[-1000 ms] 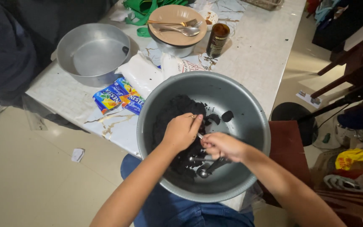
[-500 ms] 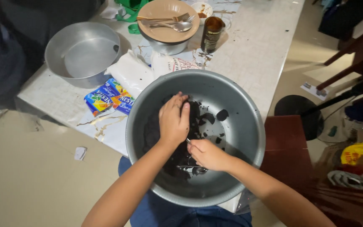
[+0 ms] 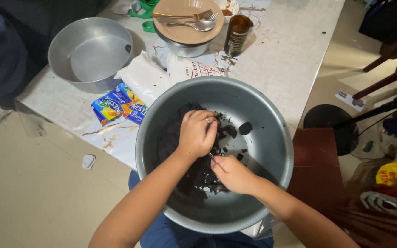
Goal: Breaking down cake into crumbs in a bowl using hands and a measuring cup.
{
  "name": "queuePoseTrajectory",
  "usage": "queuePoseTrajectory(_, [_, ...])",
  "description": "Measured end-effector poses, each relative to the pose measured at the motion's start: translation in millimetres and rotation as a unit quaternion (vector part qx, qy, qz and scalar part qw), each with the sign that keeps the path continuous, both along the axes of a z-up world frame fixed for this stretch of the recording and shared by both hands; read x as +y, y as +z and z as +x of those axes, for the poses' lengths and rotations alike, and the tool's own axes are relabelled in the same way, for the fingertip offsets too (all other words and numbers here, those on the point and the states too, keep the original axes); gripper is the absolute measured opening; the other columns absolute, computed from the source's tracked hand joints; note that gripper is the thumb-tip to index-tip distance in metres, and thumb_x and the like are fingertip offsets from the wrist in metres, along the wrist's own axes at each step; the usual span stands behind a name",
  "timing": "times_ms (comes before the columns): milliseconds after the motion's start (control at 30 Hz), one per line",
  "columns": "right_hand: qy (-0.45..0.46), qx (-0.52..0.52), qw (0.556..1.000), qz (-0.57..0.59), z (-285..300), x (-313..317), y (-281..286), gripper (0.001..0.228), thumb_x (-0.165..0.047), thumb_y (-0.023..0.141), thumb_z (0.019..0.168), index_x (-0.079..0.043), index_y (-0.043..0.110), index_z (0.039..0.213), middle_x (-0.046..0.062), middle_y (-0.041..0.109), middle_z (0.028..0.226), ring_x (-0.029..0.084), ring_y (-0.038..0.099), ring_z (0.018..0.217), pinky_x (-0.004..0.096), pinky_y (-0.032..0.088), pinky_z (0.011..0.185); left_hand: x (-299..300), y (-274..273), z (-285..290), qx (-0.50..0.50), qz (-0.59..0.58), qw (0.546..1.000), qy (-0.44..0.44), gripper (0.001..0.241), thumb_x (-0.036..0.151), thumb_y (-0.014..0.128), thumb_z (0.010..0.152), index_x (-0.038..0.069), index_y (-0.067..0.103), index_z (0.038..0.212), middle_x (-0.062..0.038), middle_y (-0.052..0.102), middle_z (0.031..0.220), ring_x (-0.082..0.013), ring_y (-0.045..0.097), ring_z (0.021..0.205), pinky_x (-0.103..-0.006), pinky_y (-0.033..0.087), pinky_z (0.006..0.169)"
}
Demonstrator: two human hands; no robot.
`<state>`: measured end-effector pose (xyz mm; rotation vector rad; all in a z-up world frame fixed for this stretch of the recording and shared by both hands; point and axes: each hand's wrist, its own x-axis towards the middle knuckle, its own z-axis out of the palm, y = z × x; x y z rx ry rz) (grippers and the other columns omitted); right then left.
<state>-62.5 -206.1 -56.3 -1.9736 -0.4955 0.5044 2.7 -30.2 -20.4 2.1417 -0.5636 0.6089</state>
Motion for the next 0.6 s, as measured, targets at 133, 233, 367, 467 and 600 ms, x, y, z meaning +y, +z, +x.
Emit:
queuePoseTrajectory(133, [0.007, -0.014, 1.0, 0.006, 1, -2, 3, 0.022, -0.014, 0.051, 0.098, 0.0, 0.059, 0.084, 0.009, 0.056, 0.061, 0.017, 0.056, 0.055, 0.036, 0.048, 0.057, 9, 13, 5, 0.119, 0.049, 0.992, 0.017, 0.022, 0.021, 0.061, 0.089, 0.006, 0.077, 0.088, -0.013, 0.076, 0.091, -0.0345, 0.07, 0.094, -0.0473, 0.05, 0.089])
queuePoseTrajectory(233, [-0.01, -0.003, 1.0, -0.012, 0, -8, 3, 0.021, -0.014, 0.051, 0.097, -0.001, 0.061, 0.084, 0.009, 0.057, 0.06, 0.017, 0.057, 0.055, 0.036, 0.05, 0.057, 16, 13, 13, 0.106, 0.077, 0.991, 0.031, 0.029, 0.025, 0.058, 0.09, 0.004, 0.075, 0.08, -0.016, 0.074, 0.082, -0.0365, 0.07, 0.084, -0.0479, 0.052, 0.076])
queuePoseTrajectory(367, [-0.014, 0.145, 0.981, 0.125, 1, -15, -15, 0.021, -0.013, 0.048, 0.102, -0.003, 0.055, 0.086, 0.0, 0.045, 0.06, 0.009, 0.04, 0.051, 0.029, 0.036, 0.048, 35, 7, 29, 0.194, -0.041, 0.976, 0.09, 0.045, 0.03, 0.043, 0.102, 0.005, 0.076, 0.086, -0.016, 0.075, 0.084, -0.0327, 0.072, 0.081, -0.0456, 0.054, 0.076])
queuePoseTrajectory(467, [-0.051, 0.317, 0.912, 0.255, 5, -14, -12, 0.02, -0.012, 0.044, 0.102, -0.005, 0.051, 0.085, -0.005, 0.035, 0.06, 0.006, 0.027, 0.047, 0.025, 0.024, 0.043, 35, -1, 32, 0.242, -0.275, 0.929, 0.051, 0.049, 0.031, 0.034, 0.107, 0.005, 0.073, 0.091, -0.012, 0.078, 0.088, -0.0287, 0.073, 0.079, -0.0424, 0.053, 0.071])
queuePoseTrajectory(600, [-0.112, 0.334, 0.898, 0.263, 7, -7, -20, 0.022, -0.014, 0.042, 0.101, -0.005, 0.052, 0.084, -0.004, 0.038, 0.059, 0.006, 0.029, 0.045, 0.025, 0.026, 0.041, -2, 20, -5, 0.115, -0.29, 0.949, -0.047, 0.04, 0.026, 0.038, 0.11, 0.001, 0.067, 0.099, -0.013, 0.075, 0.096, -0.0287, 0.072, 0.091, -0.0402, 0.055, 0.083])
